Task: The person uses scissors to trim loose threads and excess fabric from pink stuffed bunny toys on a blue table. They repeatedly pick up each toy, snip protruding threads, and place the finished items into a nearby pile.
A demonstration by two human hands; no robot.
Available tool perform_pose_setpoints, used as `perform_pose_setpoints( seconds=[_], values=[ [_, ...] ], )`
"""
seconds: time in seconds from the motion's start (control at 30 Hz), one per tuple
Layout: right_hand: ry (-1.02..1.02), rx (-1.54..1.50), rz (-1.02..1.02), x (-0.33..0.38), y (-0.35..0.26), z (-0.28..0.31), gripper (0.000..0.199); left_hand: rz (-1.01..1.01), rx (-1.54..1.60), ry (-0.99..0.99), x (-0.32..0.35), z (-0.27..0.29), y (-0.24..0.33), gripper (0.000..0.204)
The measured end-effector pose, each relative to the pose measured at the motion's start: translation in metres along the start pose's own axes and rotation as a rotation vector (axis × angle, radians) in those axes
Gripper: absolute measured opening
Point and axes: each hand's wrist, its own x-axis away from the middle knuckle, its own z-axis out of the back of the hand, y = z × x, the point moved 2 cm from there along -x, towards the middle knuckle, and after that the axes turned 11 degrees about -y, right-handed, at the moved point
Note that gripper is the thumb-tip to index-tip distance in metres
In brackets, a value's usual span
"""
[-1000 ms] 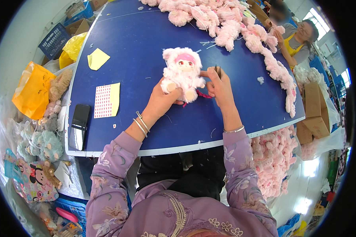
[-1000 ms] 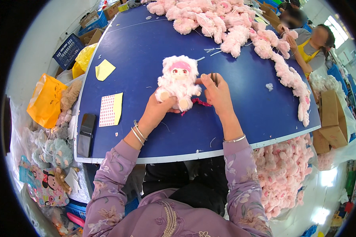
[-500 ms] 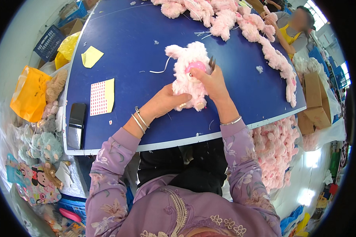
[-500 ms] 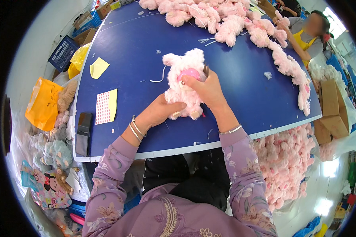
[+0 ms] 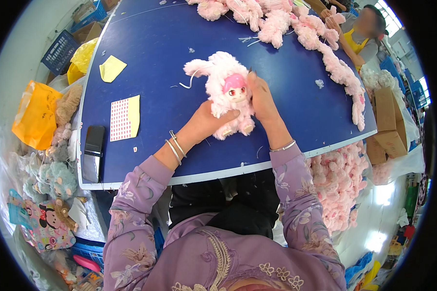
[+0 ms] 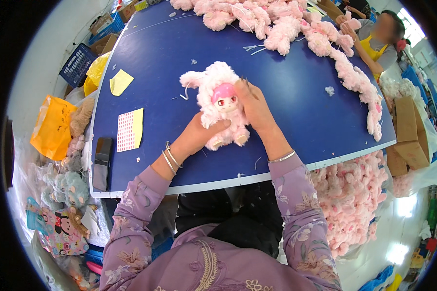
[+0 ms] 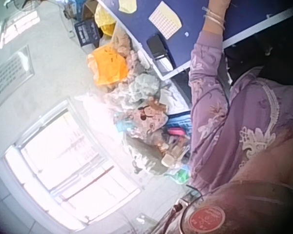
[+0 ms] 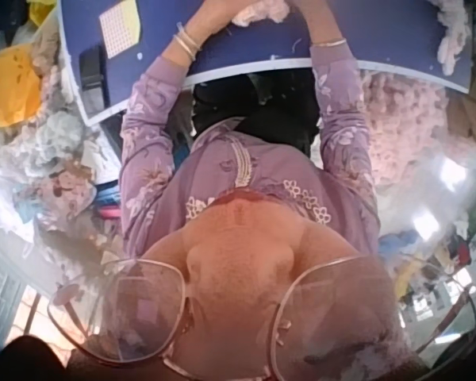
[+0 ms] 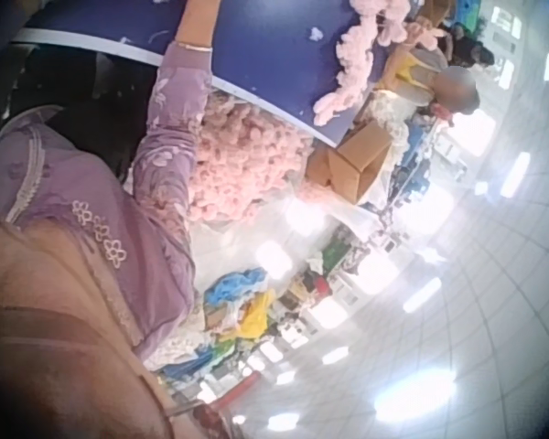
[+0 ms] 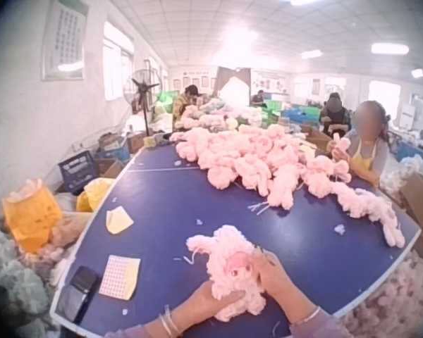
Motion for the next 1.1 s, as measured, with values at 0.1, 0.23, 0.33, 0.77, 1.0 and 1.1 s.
perform_pose_setpoints(
  seconds=[0.1,0.23,0.33,0.77,1.0,1.1],
  values=[
    [0.057,-0.046,-0.022,-0.001,-0.007,0.005,0.039,-0.009,0.295,0.002,0.003,0.009,0.001,0.039],
    [0.047,0.080,-0.075,0.003,-0.004,0.020,0.031,-0.133,0.467,0.050,0.001,0.018,0.009,0.035],
    [-0.028,0.077,-0.013,0.004,-0.006,0.014,0.027,-0.158,0.479,0.059,0.002,0.021,0.012,0.037],
    [0.032,0.221,-0.080,0.004,0.001,-0.005,0.017,-0.060,0.077,0.138,0.003,0.026,-0.003,0.039],
    [0.090,0.415,0.034,0.002,0.011,-0.003,0.013,0.003,-0.435,0.114,0.011,0.015,0.031,0.040],
    [0.052,0.195,-0.080,0.004,0.003,-0.001,0.015,-0.092,-0.376,0.115,0.014,0.019,0.023,0.040]
  ],
)
